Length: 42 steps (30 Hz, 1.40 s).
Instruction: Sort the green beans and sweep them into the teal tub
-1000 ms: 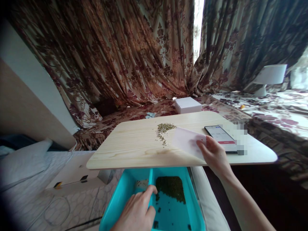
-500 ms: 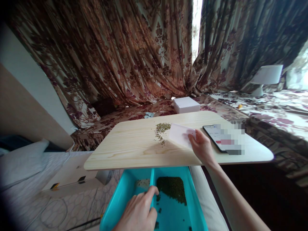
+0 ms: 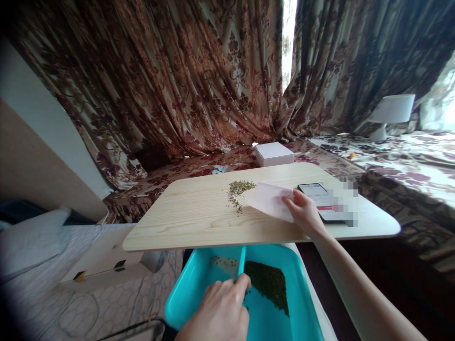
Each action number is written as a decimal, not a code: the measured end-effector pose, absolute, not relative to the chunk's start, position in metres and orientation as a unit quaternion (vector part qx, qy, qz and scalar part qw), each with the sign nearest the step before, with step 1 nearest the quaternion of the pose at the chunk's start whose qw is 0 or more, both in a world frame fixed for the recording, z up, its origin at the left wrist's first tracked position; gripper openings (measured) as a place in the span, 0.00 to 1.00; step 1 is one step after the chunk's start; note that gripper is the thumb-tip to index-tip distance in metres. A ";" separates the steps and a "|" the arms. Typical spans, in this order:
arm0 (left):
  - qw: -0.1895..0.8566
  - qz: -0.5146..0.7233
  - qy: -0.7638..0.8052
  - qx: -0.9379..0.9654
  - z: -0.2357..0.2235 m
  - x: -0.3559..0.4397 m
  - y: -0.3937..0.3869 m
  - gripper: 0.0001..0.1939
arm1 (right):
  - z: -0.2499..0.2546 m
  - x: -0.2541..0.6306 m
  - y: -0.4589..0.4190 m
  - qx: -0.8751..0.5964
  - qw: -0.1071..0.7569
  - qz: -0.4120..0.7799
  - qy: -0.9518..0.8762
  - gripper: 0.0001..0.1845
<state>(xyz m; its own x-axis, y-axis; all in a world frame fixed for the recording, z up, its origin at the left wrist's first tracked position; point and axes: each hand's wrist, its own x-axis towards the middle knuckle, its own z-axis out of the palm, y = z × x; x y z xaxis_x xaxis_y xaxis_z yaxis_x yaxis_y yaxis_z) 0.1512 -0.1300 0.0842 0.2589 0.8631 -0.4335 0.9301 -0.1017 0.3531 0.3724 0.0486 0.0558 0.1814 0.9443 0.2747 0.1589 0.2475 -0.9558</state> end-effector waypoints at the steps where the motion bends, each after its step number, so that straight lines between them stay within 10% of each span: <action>1: 0.285 -0.059 0.601 0.745 0.085 0.154 -0.129 0.25 | 0.056 0.373 0.050 -0.509 0.567 0.351 -0.544 0.13; 17: 0.286 -0.053 0.588 0.754 0.093 0.163 -0.127 0.25 | 0.058 0.335 -0.007 -0.429 0.444 0.470 -0.631 0.26; 24: 0.294 -0.052 0.636 0.712 0.088 0.135 -0.134 0.28 | 0.070 0.367 0.027 -0.468 0.590 0.351 -0.557 0.26; 42: 0.290 -0.042 0.685 0.667 0.069 0.109 -0.137 0.28 | 0.065 0.330 0.052 -0.456 0.555 0.343 -0.605 0.16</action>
<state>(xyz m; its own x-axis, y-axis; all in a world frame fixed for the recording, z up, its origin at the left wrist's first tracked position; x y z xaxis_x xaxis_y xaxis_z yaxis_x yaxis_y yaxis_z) 0.1090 -0.1366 0.0687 0.0578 0.8899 -0.4525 0.9383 0.1064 0.3290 0.3298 0.0524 0.0652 0.0324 0.9329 0.3587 0.1701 0.3485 -0.9217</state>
